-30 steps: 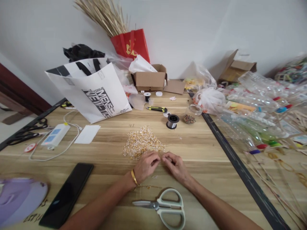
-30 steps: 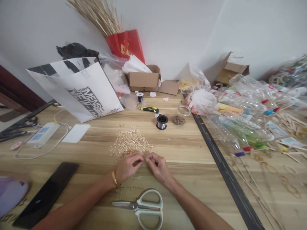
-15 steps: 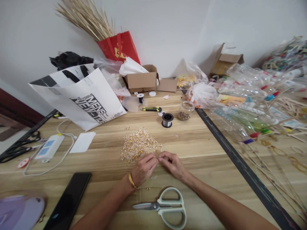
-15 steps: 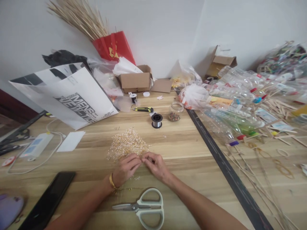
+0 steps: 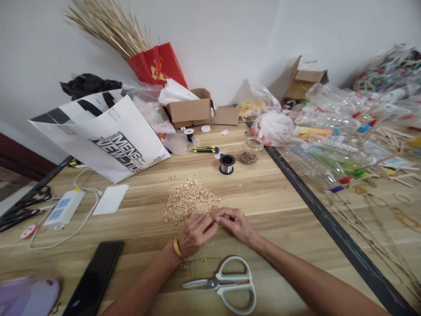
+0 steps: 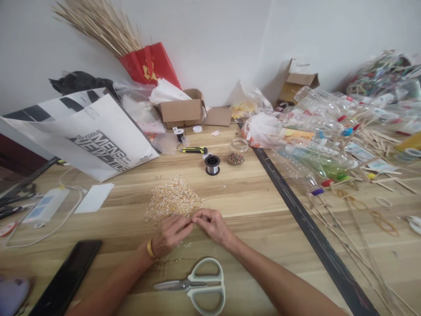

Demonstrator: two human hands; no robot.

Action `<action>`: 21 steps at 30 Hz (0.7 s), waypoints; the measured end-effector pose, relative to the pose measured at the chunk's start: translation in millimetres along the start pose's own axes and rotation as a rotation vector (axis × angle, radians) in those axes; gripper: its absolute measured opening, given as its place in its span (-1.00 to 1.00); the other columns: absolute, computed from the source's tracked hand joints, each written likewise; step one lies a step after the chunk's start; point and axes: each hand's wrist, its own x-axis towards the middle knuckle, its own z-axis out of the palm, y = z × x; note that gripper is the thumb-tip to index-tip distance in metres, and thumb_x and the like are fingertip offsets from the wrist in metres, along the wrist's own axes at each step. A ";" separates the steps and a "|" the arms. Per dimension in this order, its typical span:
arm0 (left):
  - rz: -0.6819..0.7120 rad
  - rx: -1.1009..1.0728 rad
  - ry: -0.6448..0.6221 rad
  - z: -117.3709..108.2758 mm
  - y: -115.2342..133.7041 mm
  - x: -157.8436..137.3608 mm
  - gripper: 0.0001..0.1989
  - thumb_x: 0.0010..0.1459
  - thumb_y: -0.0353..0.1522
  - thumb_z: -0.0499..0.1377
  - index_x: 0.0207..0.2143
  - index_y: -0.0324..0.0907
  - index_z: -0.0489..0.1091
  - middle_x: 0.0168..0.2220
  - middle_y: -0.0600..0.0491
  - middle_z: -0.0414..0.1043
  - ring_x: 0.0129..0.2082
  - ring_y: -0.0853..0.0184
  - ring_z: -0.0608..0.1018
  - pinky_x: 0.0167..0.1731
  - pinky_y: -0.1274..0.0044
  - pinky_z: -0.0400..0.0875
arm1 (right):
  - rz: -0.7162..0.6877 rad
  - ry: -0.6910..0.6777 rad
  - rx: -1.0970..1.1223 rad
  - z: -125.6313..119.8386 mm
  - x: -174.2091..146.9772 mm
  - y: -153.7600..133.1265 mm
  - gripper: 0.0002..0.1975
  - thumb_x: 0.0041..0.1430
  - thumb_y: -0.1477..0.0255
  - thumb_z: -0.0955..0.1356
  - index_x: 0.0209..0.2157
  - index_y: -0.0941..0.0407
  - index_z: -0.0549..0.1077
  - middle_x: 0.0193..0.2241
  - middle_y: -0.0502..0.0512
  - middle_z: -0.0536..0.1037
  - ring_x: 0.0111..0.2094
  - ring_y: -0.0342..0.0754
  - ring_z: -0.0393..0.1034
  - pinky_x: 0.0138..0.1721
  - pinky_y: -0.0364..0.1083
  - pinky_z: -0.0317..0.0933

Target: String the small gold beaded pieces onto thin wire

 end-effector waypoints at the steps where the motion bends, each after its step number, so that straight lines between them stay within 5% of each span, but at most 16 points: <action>1: 0.008 0.011 0.000 -0.8 0.0 0.8 -0.85 0.18 -0.52 0.02 -0.33 -0.25 0.38 -0.48 0.04 0.34 -0.50 0.40 0.37 -0.50 0.56 0.25 | -0.001 -0.002 0.002 -0.2 0.2 -0.1 -0.66 0.11 0.19 0.31 -0.50 0.19 0.45 -0.63 -0.03 0.32 -0.56 -0.18 0.13 -0.53 -0.20 0.03; 21: -0.036 -0.019 -0.062 6.1 0.9 -4.7 -0.81 0.21 -0.52 -0.03 -0.32 -0.28 0.38 -0.46 0.00 0.38 -0.43 0.35 0.44 -0.41 0.51 0.35 | 0.000 -0.005 -0.013 0.3 0.5 -2.1 -0.67 0.13 0.21 0.29 -0.52 0.18 0.42 -0.63 -0.05 0.28 -0.56 -0.18 0.10 -0.54 -0.20 0.00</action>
